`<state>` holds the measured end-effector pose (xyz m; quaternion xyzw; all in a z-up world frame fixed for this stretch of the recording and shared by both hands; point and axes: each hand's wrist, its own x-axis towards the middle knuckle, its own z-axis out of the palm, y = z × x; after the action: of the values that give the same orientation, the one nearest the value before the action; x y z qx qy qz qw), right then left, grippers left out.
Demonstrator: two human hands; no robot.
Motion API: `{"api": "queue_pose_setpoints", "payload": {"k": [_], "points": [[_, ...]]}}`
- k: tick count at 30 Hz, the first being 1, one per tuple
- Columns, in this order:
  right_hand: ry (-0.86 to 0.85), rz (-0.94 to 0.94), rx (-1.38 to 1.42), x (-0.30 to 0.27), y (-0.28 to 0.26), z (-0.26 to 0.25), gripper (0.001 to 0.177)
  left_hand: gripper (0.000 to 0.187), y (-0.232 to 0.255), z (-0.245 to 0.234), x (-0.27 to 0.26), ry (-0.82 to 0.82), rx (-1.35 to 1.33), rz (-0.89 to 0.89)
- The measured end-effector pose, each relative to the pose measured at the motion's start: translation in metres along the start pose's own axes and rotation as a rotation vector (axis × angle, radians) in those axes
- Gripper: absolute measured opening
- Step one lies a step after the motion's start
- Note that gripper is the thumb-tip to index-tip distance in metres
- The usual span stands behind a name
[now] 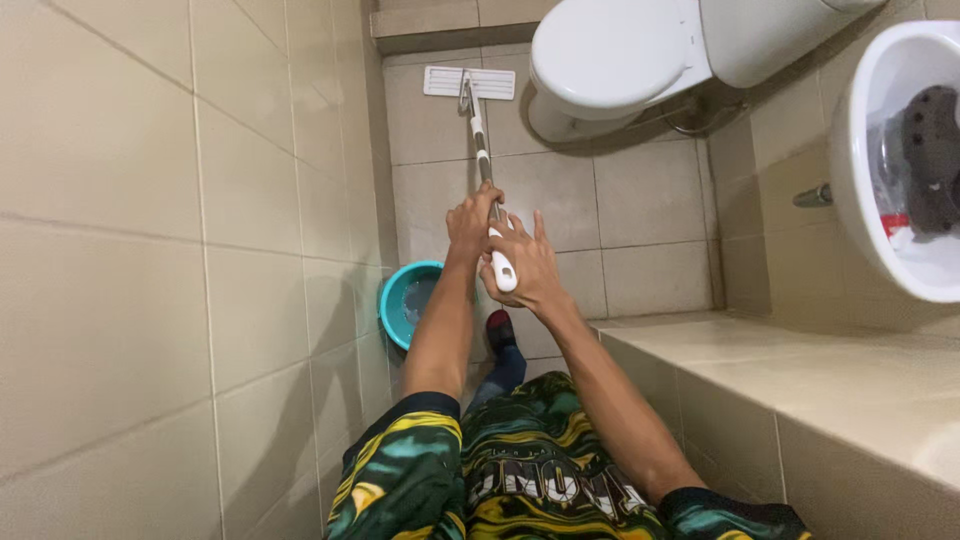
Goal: The person mops the floor in a bathroom around the toilet and sink using a flat mop, periodically dipping it into a bucket of water.
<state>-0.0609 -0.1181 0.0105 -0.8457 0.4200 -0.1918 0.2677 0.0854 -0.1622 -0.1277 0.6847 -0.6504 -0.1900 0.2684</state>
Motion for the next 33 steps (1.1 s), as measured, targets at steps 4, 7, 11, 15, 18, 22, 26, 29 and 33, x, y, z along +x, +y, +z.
{"api": "queue_pose_setpoints", "payload": {"k": [4, 7, 11, 15, 18, 22, 26, 29, 33], "points": [[0.008, 0.009, 0.022, -0.057, -0.014, -0.007, 0.019, 0.015, 0.022, 0.004, -0.051, -0.145, 0.004, -0.136], [0.011, 0.008, 0.016, -0.104, -0.031, -0.005, 0.022, 0.016, 0.035, 0.007, -0.099, 0.043, -0.119, 0.044], [0.024, -0.009, -0.012, -0.156, -0.055, -0.006, 0.025, 0.021, 0.047, 0.015, -0.157, -0.008, -0.067, -0.046], [-0.023, 0.006, -0.053, -0.202, -0.073, -0.020, 0.033, 0.039, 0.068, 0.018, -0.216, 0.163, -0.154, 0.077], [0.016, -0.032, -0.072, -0.223, -0.089, -0.045, 0.029, 0.028, 0.099, 0.005, -0.228, -0.046, -0.169, -0.141], [0.144, -0.063, -0.066, -0.225, -0.106, -0.086, 0.027, 0.035, 0.125, -0.014, -0.227, -0.141, -0.196, -0.148], [0.086, -0.017, -0.065, -0.200, -0.118, -0.136, 0.028, 0.040, 0.137, -0.019, -0.220, 0.133, -0.173, 0.126], [0.001, 0.042, -0.077, -0.180, -0.133, -0.167, 0.026, 0.039, 0.155, -0.038, -0.202, 0.218, -0.132, 0.150], [0.163, 0.013, -0.086, -0.159, -0.155, -0.189, 0.024, 0.035, 0.201, -0.098, -0.192, -0.100, -0.112, -0.120]]}}
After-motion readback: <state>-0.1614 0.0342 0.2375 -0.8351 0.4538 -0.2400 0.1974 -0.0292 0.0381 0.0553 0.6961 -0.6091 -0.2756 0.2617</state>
